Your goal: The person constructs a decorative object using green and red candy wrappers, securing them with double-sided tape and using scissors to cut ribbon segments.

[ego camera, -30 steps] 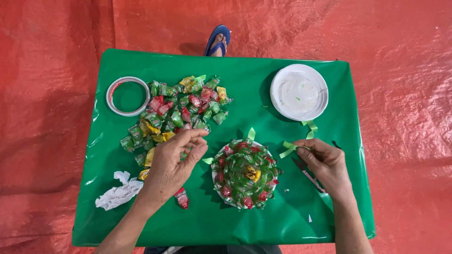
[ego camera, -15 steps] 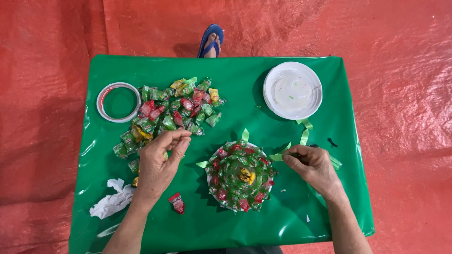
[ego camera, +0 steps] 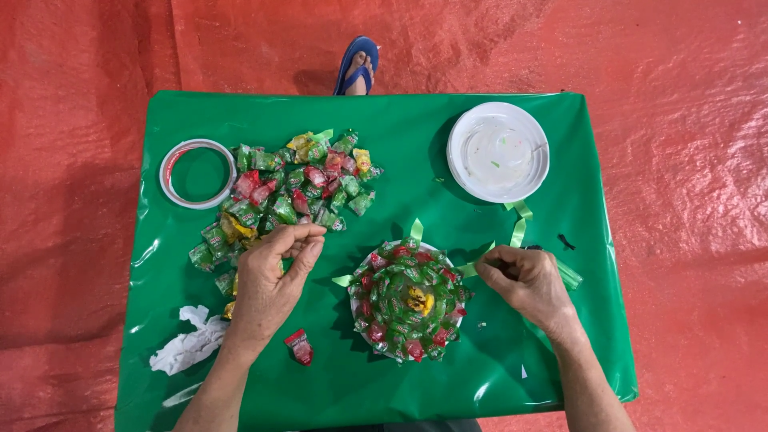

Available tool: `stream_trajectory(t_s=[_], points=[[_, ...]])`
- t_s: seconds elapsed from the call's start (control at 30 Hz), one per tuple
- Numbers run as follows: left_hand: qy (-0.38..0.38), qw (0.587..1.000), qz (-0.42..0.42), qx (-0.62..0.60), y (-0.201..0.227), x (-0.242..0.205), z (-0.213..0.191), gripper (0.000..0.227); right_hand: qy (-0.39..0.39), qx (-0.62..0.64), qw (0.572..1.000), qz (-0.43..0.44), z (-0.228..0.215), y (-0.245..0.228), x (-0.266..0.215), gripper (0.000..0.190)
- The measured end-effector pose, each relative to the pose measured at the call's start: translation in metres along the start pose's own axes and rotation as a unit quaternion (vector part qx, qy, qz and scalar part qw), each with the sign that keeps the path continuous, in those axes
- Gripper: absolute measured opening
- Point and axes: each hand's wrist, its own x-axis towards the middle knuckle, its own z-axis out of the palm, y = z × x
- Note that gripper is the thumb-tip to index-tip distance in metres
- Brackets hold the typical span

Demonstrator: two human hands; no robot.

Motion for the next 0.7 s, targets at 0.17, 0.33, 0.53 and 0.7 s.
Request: stream_trajectory(t_s=[0.17,0.33,0.53,0.7], points=[[-0.005,1.0,0.0,0.006,-0.002,0.001,0.001,0.022,-0.008,-0.01,1.0,0.0,0.004,0.002,0.001,0.009],[-0.007,0.999,0.017,0.037,-0.001,0.007,0.003,0.022,0.005,-0.021,1.0,0.009,0.002,0.007,0.001,0.009],[-0.14,0.934,0.24,0.224,0.059,0.037,0.048,0.025,-0.004,-0.006,1.0,0.011,0.001,0.007,0.001,0.012],[-0.284,0.897,0.274,0.197,0.053,0.054,0.114,0.062,0.004,0.025,1.0,0.014,-0.005,0.006,0.002,0.014]])
